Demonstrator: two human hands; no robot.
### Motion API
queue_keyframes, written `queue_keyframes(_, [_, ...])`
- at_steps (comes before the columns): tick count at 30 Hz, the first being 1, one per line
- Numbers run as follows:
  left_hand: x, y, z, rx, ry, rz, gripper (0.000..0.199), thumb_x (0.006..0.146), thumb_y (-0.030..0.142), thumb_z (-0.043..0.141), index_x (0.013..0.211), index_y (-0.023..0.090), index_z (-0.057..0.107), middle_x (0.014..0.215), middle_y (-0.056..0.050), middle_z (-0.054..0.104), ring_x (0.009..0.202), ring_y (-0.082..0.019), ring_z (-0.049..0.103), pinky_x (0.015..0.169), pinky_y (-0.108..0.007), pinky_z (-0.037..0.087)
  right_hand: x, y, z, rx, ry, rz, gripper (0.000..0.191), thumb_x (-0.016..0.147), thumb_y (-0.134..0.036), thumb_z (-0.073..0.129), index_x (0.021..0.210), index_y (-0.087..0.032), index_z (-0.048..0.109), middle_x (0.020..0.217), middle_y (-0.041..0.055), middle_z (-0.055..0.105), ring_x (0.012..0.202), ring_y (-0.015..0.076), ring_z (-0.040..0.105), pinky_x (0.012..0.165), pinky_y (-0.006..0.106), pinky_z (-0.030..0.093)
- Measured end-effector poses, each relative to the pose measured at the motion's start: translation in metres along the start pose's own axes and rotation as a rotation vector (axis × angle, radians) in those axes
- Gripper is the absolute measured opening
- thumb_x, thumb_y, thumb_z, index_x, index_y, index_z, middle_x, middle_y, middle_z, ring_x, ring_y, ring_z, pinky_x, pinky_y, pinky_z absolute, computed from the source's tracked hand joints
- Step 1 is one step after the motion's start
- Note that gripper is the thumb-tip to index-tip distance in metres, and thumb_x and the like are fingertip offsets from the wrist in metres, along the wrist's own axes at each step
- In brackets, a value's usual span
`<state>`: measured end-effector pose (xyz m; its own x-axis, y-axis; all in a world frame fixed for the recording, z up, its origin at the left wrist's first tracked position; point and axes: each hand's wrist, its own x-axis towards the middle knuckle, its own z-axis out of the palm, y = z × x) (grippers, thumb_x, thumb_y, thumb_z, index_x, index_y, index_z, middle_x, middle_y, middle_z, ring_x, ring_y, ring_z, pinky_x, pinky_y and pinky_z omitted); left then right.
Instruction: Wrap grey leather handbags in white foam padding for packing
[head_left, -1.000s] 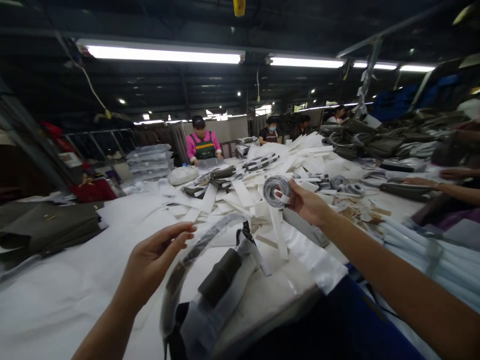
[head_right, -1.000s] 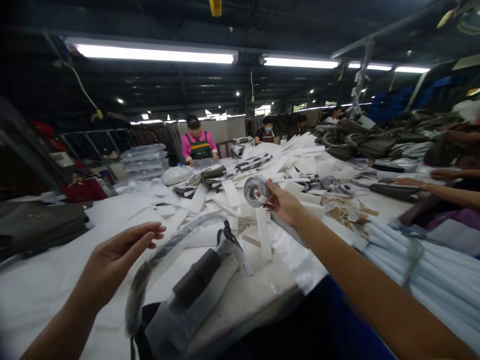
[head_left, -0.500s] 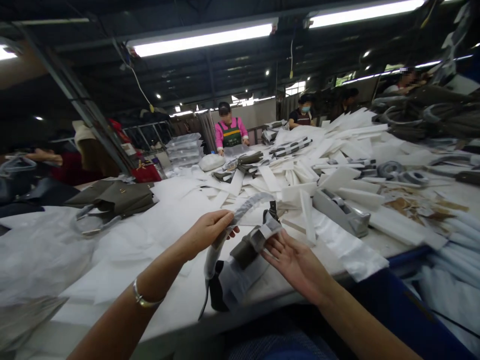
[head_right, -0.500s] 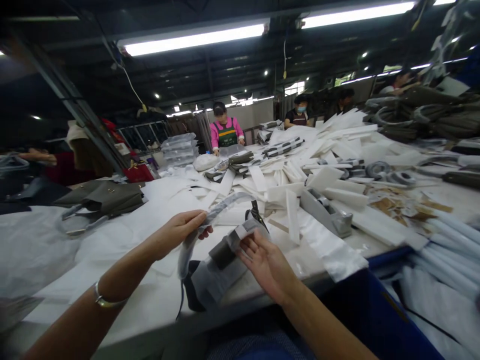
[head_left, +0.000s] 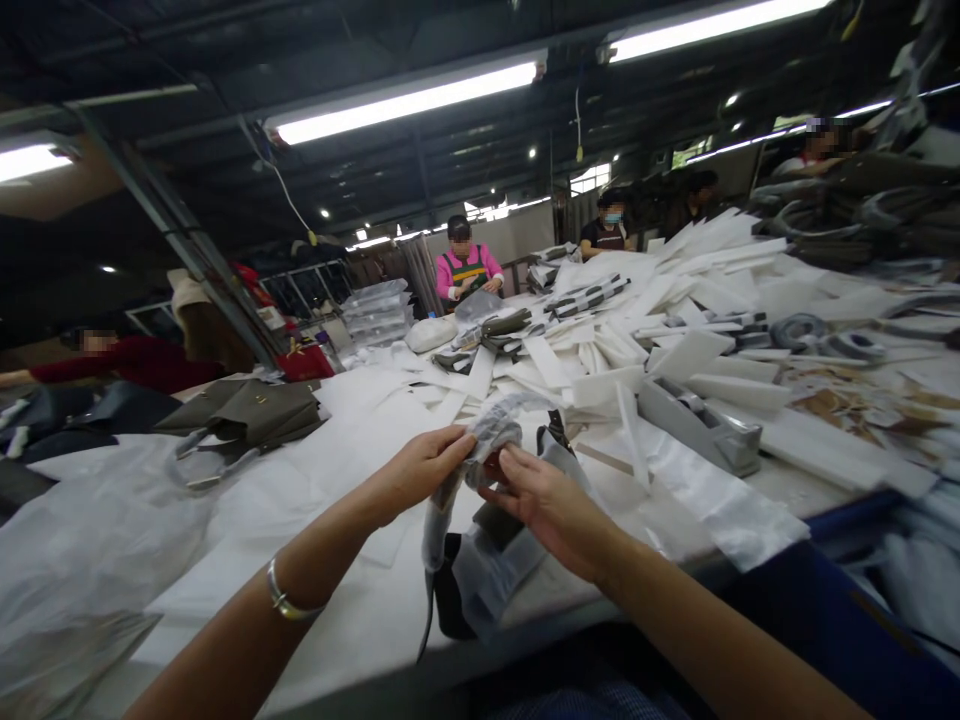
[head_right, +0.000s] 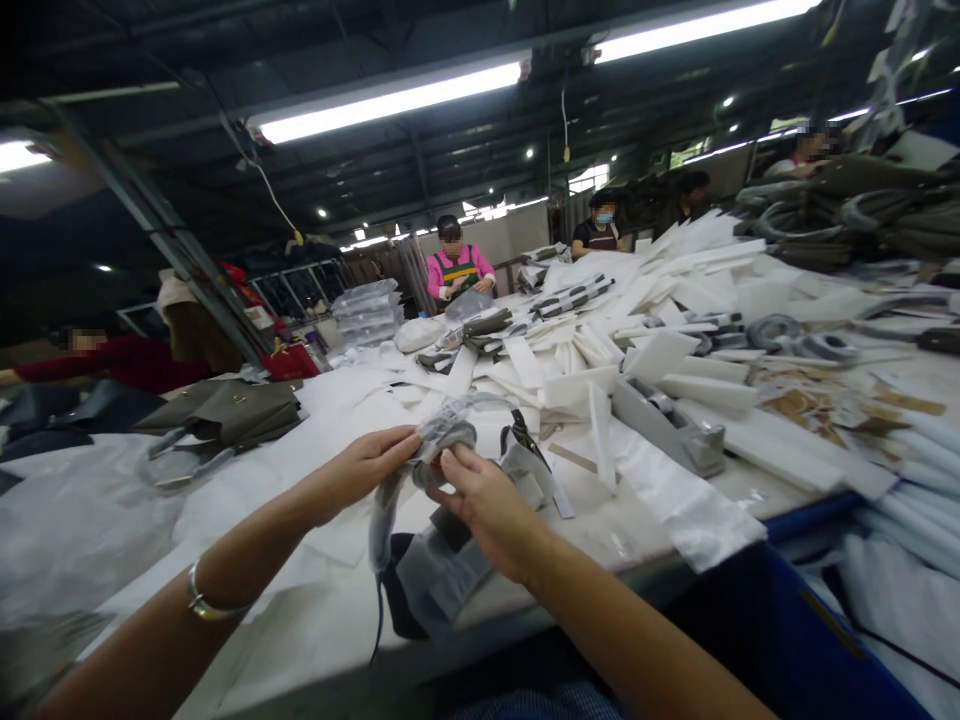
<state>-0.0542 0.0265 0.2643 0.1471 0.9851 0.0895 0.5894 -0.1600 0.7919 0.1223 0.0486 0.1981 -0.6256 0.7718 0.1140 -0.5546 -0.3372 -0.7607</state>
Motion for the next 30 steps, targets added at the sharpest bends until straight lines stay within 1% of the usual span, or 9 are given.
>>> queue_keyframes(3, [0.001,0.0,0.007,-0.125,-0.01,-0.007,0.042,0.087,0.055,0.062,0.109,0.021,0.071,0.099,-0.005,0.072,0.102,-0.025,0.064,0.087,-0.03,0.049,0.001,-0.01,-0.017,-0.256,-0.07,-0.046,0.034,0.083,-0.043,0.074,0.112,-0.026,0.073,0.112,0.0023,0.07,0.111,0.0217,0.062,0.102,0.041,0.047])
queue_keyframes(5, [0.0,-0.002,0.012,-0.273,-0.035,-0.075,0.05,0.082,0.054,0.069,0.12,0.022,0.068,0.099,-0.005,0.074,0.098,-0.026,0.067,0.083,-0.031,0.051,-0.002,-0.018,-0.043,-0.508,-0.047,-0.123,0.029,0.084,-0.044,0.071,0.107,-0.027,0.076,0.106,0.0026,0.073,0.102,0.0231,0.066,0.094,0.04,0.052])
queue_keyframes(9, [0.001,-0.01,0.013,-0.504,0.073,-0.189,0.054,0.075,0.053,0.078,0.117,0.02,0.071,0.096,-0.006,0.076,0.086,-0.022,0.071,0.077,-0.028,0.054,-0.013,-0.025,-0.128,-1.064,0.341,-0.286,0.028,0.091,-0.043,0.06,0.108,-0.027,0.075,0.1,0.0041,0.075,0.087,0.0226,0.07,0.082,0.036,0.055])
queue_keyframes(11, [0.005,-0.014,0.009,-0.566,0.204,-0.193,0.054,0.074,0.051,0.08,0.116,0.018,0.07,0.098,-0.006,0.076,0.085,-0.019,0.07,0.075,-0.024,0.053,-0.016,-0.018,-0.171,-1.327,0.513,-0.174,0.031,0.095,-0.037,0.051,0.116,-0.024,0.071,0.105,0.0064,0.074,0.091,0.0217,0.07,0.083,0.035,0.055])
queue_keyframes(14, [0.018,-0.014,0.005,-0.603,0.391,-0.173,0.058,0.071,0.049,0.083,0.116,0.015,0.07,0.097,-0.007,0.075,0.08,-0.016,0.069,0.066,-0.019,0.051,-0.012,0.005,-0.21,-1.524,0.547,-0.036,0.031,0.089,-0.027,0.059,0.116,-0.017,0.069,0.105,0.0113,0.072,0.097,0.0245,0.068,0.088,0.036,0.052])
queue_keyframes(18, [0.03,-0.003,0.013,-0.647,0.506,-0.113,0.056,0.065,0.047,0.087,0.11,0.017,0.071,0.09,-0.003,0.076,0.075,-0.014,0.068,0.063,-0.017,0.052,0.002,0.035,-0.214,-1.696,0.556,0.031,0.044,0.084,-0.028,0.069,0.125,-0.013,0.062,0.116,0.018,0.066,0.113,0.0315,0.06,0.098,0.041,0.045])
queue_keyframes(21, [0.028,0.005,0.023,-0.632,0.535,-0.078,0.052,0.067,0.045,0.087,0.11,0.021,0.071,0.087,0.0,0.076,0.071,-0.012,0.068,0.062,-0.017,0.052,0.013,0.046,-0.207,-1.797,0.565,0.071,0.041,0.085,-0.031,0.069,0.122,-0.014,0.061,0.121,0.0203,0.062,0.118,0.0351,0.054,0.097,0.044,0.044])
queue_keyframes(25, [0.022,0.004,0.033,-0.566,0.487,-0.058,0.055,0.071,0.047,0.084,0.117,0.021,0.068,0.092,-0.003,0.076,0.075,-0.016,0.071,0.062,-0.02,0.053,0.021,0.043,-0.209,-1.83,0.533,0.107,0.017,0.09,-0.022,0.059,0.1,-0.012,0.069,0.114,0.0214,0.064,0.11,0.0339,0.059,0.089,0.041,0.047])
queue_keyframes(30, [0.017,-0.009,0.041,-0.515,0.359,-0.122,0.063,0.074,0.053,0.08,0.125,0.019,0.064,0.096,-0.007,0.076,0.081,-0.021,0.072,0.068,-0.025,0.055,0.01,0.021,-0.222,-1.717,0.526,0.059,0.025,0.094,-0.022,0.05,0.09,-0.018,0.075,0.1,0.0131,0.073,0.097,0.0289,0.066,0.083,0.037,0.049])
